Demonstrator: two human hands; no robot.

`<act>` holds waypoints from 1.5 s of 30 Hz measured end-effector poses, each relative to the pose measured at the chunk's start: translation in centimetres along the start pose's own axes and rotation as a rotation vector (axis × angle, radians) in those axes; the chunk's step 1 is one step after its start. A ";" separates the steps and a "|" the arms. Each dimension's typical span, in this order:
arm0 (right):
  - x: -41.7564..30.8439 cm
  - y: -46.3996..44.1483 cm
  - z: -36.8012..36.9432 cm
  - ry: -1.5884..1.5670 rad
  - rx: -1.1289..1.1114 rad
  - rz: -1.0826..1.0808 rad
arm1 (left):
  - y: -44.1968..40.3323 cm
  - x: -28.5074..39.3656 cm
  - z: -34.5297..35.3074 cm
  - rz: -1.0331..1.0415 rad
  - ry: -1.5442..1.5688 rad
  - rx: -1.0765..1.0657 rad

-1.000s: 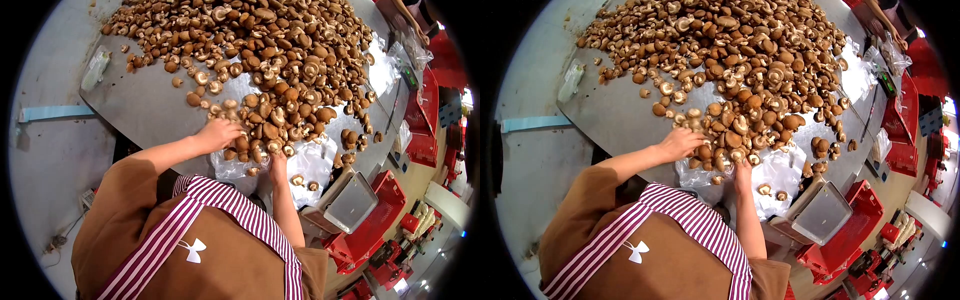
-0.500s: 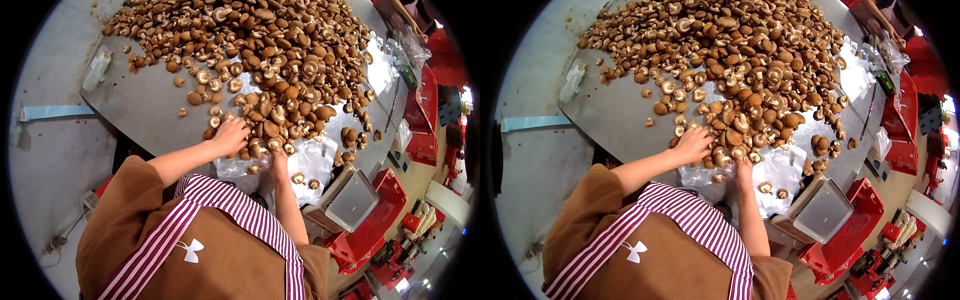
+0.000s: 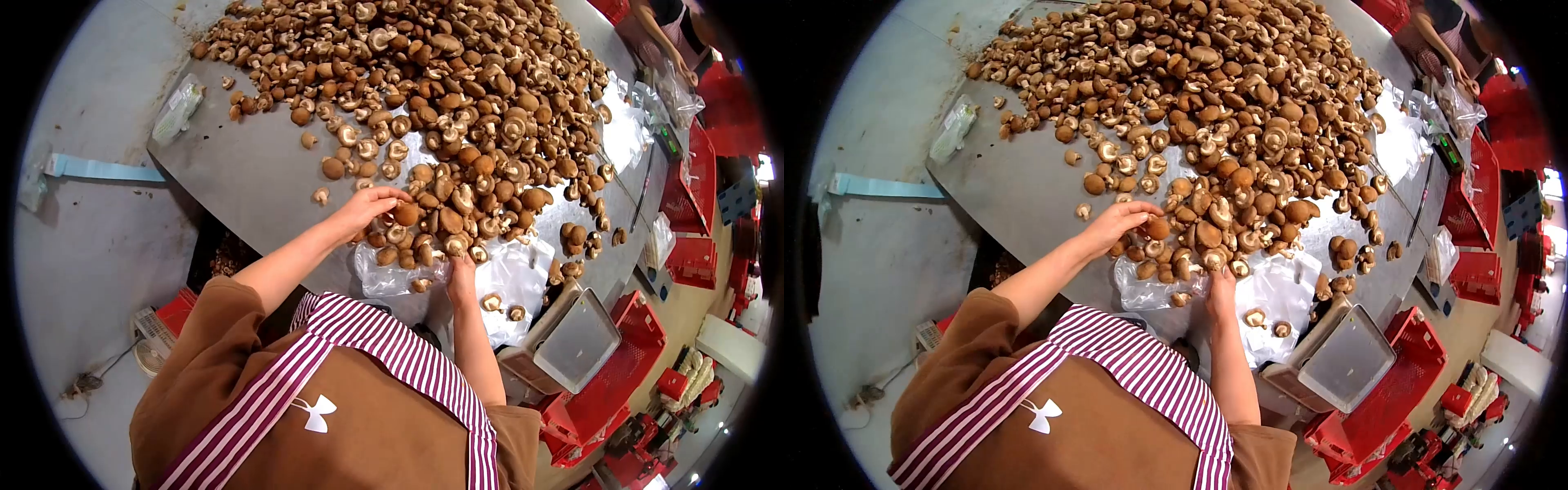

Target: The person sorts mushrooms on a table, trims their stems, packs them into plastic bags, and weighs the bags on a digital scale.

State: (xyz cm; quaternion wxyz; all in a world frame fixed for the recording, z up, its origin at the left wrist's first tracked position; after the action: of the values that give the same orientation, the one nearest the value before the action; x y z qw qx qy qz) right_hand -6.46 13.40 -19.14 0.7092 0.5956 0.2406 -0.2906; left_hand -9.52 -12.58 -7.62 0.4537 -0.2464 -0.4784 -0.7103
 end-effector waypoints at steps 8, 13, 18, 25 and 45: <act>1.0 -0.8 -0.2 -0.050 -0.039 -0.017 | 11.7 2.9 -15.6 0.122 -0.384 0.250; 0.8 -0.7 -0.1 -0.090 -0.048 -0.022 | 23.5 4.3 -27.8 -0.500 -1.733 0.379; 0.2 -0.3 0.3 -0.020 -0.031 -0.054 | 17.2 8.8 -24.4 -0.159 -1.455 0.392; 1.4 -0.7 -1.3 0.207 -0.001 0.040 | -6.1 14.0 -4.4 0.384 -1.303 -0.007; 0.5 0.0 0.1 0.028 -0.035 0.047 | -23.0 8.8 6.2 0.233 -1.553 -0.123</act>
State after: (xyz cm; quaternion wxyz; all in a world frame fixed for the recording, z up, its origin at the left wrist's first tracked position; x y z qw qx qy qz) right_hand -6.14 13.24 -19.50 0.7225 0.5928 0.2416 -0.2611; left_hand -34.36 -7.55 -8.56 0.0467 -0.7455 -0.5895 -0.3076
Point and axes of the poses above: each hand's wrist, its own y-axis away from the middle knuckle, its own z-axis out of the palm, x = y × z, the point moved 8 cm from there along -y, towards the middle knuckle, and after that the axes turned 12 degrees about y, right-handed, at the moved point
